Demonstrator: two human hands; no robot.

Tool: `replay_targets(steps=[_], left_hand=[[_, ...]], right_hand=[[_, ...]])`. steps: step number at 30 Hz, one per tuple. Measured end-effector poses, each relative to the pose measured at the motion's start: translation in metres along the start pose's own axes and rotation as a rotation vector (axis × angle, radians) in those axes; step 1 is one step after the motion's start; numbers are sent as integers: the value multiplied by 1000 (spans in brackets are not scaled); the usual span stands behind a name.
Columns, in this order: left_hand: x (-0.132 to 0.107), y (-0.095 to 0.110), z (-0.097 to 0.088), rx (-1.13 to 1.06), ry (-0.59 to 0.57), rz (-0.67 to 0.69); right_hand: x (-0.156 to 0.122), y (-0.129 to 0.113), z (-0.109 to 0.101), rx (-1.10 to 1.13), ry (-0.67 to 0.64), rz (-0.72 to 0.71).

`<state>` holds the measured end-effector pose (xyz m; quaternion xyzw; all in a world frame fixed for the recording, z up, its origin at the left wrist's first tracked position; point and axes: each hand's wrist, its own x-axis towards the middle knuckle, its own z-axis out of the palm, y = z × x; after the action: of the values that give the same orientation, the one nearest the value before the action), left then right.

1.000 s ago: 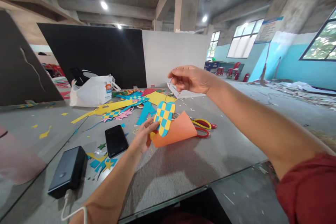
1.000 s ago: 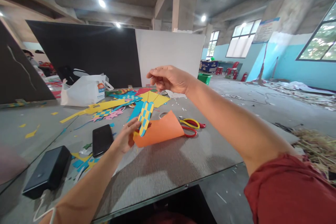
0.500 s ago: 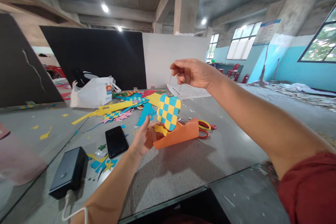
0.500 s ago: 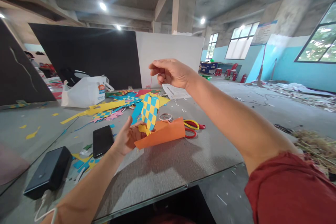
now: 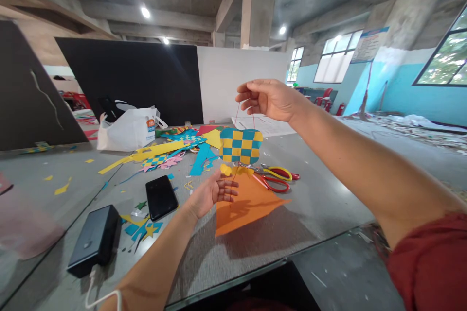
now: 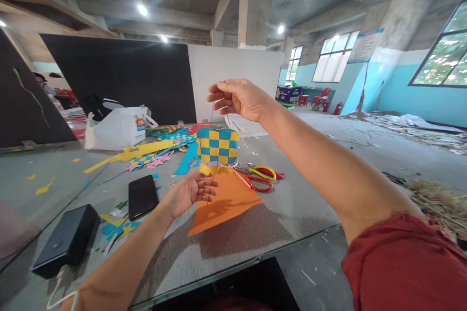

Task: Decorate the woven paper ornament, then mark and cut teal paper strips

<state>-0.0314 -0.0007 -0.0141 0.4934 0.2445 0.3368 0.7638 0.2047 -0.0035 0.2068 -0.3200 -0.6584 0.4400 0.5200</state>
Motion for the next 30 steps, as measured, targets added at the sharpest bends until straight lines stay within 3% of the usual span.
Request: replay_targets(steps=[10, 18, 30], left_hand=[[3, -8, -1, 207, 189, -20], [8, -13, 1, 388, 486, 206], [5, -7, -2, 349, 581, 284]], right_hand=[[-2, -3, 6, -328, 99, -128], [0, -12, 7, -660, 156, -175], [0, -19, 9, -792, 255, -231]])
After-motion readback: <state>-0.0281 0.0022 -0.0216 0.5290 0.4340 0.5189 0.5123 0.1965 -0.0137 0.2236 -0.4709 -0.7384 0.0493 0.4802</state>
